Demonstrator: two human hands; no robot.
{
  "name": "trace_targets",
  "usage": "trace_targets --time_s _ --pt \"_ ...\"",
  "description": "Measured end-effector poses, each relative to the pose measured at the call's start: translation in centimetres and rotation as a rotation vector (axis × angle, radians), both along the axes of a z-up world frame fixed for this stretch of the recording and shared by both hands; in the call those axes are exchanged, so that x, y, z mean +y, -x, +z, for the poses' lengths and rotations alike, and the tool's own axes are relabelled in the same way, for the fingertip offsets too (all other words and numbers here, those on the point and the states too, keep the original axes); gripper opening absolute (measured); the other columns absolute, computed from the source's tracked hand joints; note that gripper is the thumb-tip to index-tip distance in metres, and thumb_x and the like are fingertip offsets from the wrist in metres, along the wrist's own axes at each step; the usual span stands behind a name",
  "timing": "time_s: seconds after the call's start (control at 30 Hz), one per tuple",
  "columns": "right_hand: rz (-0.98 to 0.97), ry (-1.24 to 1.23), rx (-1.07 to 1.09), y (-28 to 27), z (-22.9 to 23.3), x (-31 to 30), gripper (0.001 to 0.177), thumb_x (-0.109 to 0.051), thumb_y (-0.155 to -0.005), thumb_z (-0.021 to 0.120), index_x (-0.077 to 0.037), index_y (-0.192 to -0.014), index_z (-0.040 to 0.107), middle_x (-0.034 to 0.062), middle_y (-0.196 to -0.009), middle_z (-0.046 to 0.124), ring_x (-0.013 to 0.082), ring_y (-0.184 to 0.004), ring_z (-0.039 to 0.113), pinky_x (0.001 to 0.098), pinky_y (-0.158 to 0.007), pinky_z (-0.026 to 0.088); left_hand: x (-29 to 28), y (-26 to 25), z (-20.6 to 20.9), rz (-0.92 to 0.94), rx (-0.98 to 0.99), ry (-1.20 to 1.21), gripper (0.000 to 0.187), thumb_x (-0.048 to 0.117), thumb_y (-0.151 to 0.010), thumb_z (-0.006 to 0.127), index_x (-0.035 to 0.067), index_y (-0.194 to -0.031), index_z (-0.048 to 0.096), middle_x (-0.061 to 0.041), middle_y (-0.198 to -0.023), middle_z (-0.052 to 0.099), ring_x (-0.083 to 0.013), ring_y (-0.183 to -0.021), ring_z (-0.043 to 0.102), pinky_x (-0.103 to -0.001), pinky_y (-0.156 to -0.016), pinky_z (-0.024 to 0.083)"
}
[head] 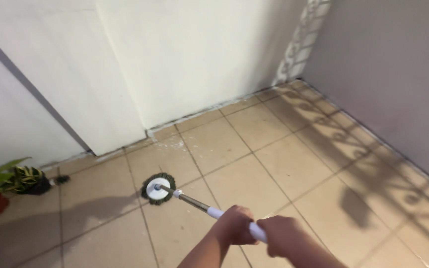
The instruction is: Mopping a tiled balcony floor and then moving a white plastic table.
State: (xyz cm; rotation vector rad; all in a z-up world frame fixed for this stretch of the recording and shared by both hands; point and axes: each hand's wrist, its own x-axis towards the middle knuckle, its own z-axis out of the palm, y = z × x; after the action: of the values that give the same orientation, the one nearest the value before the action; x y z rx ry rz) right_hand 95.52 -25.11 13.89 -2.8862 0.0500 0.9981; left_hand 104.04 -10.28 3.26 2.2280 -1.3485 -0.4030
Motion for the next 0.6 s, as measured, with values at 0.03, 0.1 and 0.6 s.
trace_targets --time_s 0.03,0.1,0.6 --pt "0.003 0.014 0.048 1.8 1.1 -2.0 0.052 -0.022 -0.074 0.083 -0.026 -0.123 0.064 0.0002 -0.109 0.072 0.0235 -0.108 0.068 0.0428 -0.091 0.055 -1.9 2.0 0.2 -0.011 -0.005 0.044 0.030 0.042 -0.068 0.084 0.015 -0.078 0.076 -0.009 -0.083 0.074 -0.0306 -0.083 0.071 -0.041 -0.079 0.058" --pt "-0.089 0.010 0.037 6.0 2.0 -6.8 0.057 -0.022 -0.071 0.085 -0.032 -0.124 0.067 -0.0025 -0.110 0.073 0.0213 -0.109 0.069 0.0404 -0.093 0.054 -6.3 5.7 0.0 -0.009 0.024 0.059 0.032 0.043 -0.067 0.084 0.015 -0.080 0.077 -0.010 -0.085 0.074 -0.0311 -0.085 0.071 -0.041 -0.079 0.058" --pt "-0.510 -0.061 -0.059 11.8 11.4 -10.3 0.057 -0.030 -0.073 0.090 -0.037 -0.127 0.072 -0.0036 -0.106 0.083 0.0152 -0.098 0.079 0.0329 -0.093 0.060 -13.6 11.4 4.0 0.069 0.197 -0.169 0.038 0.049 -0.075 0.074 0.015 -0.089 0.078 -0.010 -0.089 0.077 -0.0302 -0.087 0.074 -0.043 -0.077 0.058"
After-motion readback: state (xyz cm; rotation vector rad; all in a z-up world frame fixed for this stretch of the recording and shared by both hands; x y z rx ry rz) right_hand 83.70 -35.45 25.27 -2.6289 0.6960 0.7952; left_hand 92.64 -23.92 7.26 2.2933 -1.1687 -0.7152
